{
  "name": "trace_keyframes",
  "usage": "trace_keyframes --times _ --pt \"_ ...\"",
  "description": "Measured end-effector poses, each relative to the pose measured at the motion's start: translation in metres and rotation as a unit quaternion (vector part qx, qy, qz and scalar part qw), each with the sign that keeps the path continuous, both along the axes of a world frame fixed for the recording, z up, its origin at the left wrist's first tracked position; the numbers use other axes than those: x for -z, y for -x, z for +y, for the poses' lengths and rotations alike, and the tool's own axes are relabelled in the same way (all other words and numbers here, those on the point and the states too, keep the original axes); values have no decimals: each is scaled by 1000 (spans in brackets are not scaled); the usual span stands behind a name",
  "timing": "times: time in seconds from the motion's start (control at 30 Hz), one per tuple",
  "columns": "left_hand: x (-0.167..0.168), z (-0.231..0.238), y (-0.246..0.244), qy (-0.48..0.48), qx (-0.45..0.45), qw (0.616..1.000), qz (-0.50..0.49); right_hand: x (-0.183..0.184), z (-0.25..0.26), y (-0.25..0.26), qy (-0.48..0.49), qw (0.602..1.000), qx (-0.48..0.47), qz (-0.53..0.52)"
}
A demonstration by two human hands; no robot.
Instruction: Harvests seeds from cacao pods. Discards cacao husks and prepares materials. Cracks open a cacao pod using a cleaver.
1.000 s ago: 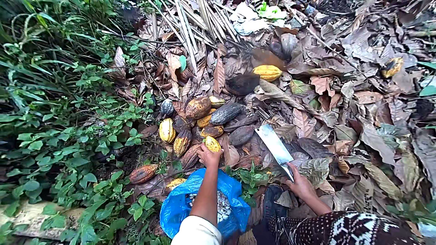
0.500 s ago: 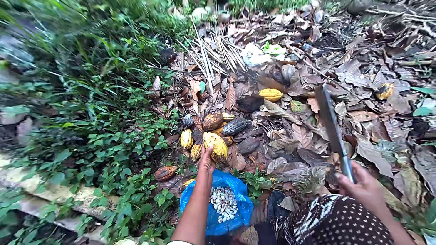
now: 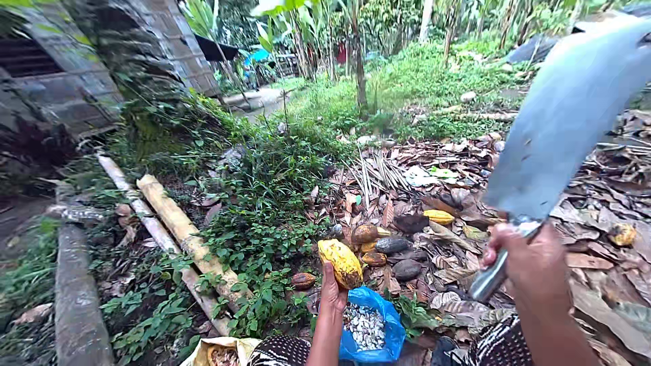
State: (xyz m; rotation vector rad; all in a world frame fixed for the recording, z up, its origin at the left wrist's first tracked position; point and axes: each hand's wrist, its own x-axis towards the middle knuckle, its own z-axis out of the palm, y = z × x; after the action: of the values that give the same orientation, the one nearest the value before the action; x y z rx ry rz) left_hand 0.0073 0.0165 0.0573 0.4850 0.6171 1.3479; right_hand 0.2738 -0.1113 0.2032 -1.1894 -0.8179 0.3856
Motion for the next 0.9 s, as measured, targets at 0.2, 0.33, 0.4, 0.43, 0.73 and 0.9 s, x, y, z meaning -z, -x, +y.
trace_keyframes --times 0.2,0.33,0.4,0.43,0.73,0.9 --pt "5 -25 19 14 -38 999 -35 71 -29 70 143 986 -79 -36" --pt "19 -28 18 24 -45 999 -17 109 -38 101 174 967 -144 -120" --pt "25 -26 16 30 -37 999 10 117 -35 111 149 955 -134 -220" --pt "26 -26 15 32 -34 999 22 116 -33 116 126 948 -119 -266" --pt "36 -19 13 2 -24 999 31 122 -19 138 196 880 -183 -393" --pt "33 -18 11 5 -25 999 37 123 -21 141 150 896 -154 -388"
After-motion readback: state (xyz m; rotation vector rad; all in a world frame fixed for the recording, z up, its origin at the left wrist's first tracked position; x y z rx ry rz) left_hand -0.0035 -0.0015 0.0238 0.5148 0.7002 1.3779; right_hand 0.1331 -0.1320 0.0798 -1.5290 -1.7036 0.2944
